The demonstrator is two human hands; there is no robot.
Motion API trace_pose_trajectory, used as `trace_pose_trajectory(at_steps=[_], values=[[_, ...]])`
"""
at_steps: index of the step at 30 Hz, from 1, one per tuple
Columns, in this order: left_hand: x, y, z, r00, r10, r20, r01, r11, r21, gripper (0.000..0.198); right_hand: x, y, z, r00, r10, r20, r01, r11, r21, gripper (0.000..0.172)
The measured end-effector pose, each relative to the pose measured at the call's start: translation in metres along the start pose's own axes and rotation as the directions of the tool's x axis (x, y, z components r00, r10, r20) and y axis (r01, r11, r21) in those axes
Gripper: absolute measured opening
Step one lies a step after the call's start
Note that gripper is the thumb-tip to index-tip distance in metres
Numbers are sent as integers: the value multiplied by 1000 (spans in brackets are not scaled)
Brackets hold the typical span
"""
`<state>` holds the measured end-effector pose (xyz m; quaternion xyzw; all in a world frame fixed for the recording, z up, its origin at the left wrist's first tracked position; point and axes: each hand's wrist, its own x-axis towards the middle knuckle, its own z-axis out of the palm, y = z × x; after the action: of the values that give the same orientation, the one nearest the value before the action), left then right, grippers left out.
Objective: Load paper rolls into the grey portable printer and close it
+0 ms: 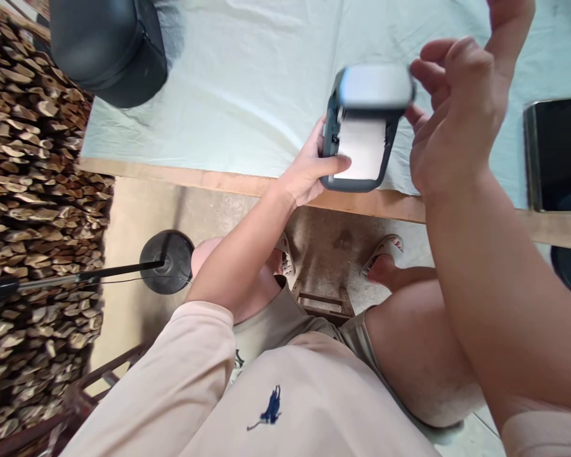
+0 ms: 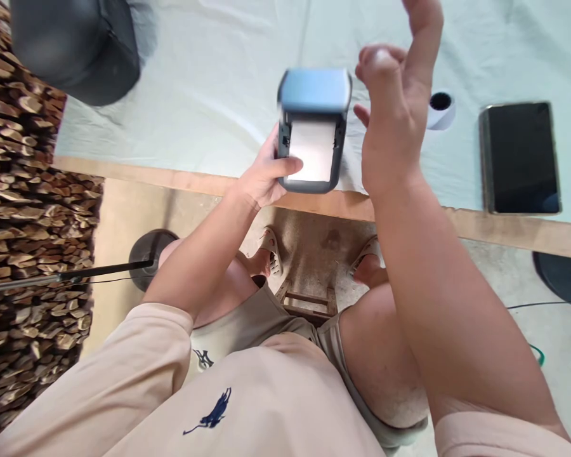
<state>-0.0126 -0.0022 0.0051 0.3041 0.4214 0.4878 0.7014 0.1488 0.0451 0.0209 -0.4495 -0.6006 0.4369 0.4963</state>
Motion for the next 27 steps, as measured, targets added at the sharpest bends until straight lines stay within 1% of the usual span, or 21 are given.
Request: trace_pose_trajectory(at_steps=[1,3,4,5,7,9,10,13,16,18,20,22,24,26,27], values=[[1,-1,-1,1000,4,-10,-4,1000,15,63,0,1,1,998,14,-56,-11,998,56,53],[2,-3,-4,1000,18,12,-18,1000,13,62,-2,3,4,992,88,-86,-76,989,129,43],[2,-4,-5,999,36,42,-35,999,-12,58,-3,4,6,991,112,-71,-101,984,145,40],[3,-4,-5,995,54,78,-51,998,-49,51,-5,3,9,992,120,-25,-115,980,161,40],[3,-6,-6,987,93,133,-74,987,-140,35,-10,1,14,986,108,130,-134,970,205,51],[3,-7,-7,981,102,163,-70,979,-192,32,-15,-2,19,962,89,258,-156,955,253,67],[4,-7,-7,980,96,175,-61,979,-196,32,-17,-3,20,953,87,290,-168,949,266,72],[5,-9,-9,978,76,194,-42,984,-174,31,-22,-3,23,950,117,290,-208,929,306,82],[7,-9,-10,979,65,192,-36,988,-151,26,-21,1,24,947,147,285,-247,901,356,92],[6,-9,-9,979,71,191,-38,985,-171,25,-21,2,25,949,174,264,-264,896,356,96],[5,-7,-7,975,75,207,-32,978,-206,32,-21,0,26,946,223,233,-289,909,301,94],[4,-5,-6,977,45,210,1,976,-216,46,-22,-5,26,953,251,172,-279,946,165,85],[5,-4,-6,988,-15,155,48,976,-212,54,-24,-10,24,978,201,58,-199,979,-30,73],[8,-3,-7,993,-83,83,102,961,-257,48,-26,-14,22,994,111,4,-108,979,-175,67],[10,-3,-7,993,-109,52,119,947,-298,43,-27,-15,21,997,82,11,-79,976,-202,67]])
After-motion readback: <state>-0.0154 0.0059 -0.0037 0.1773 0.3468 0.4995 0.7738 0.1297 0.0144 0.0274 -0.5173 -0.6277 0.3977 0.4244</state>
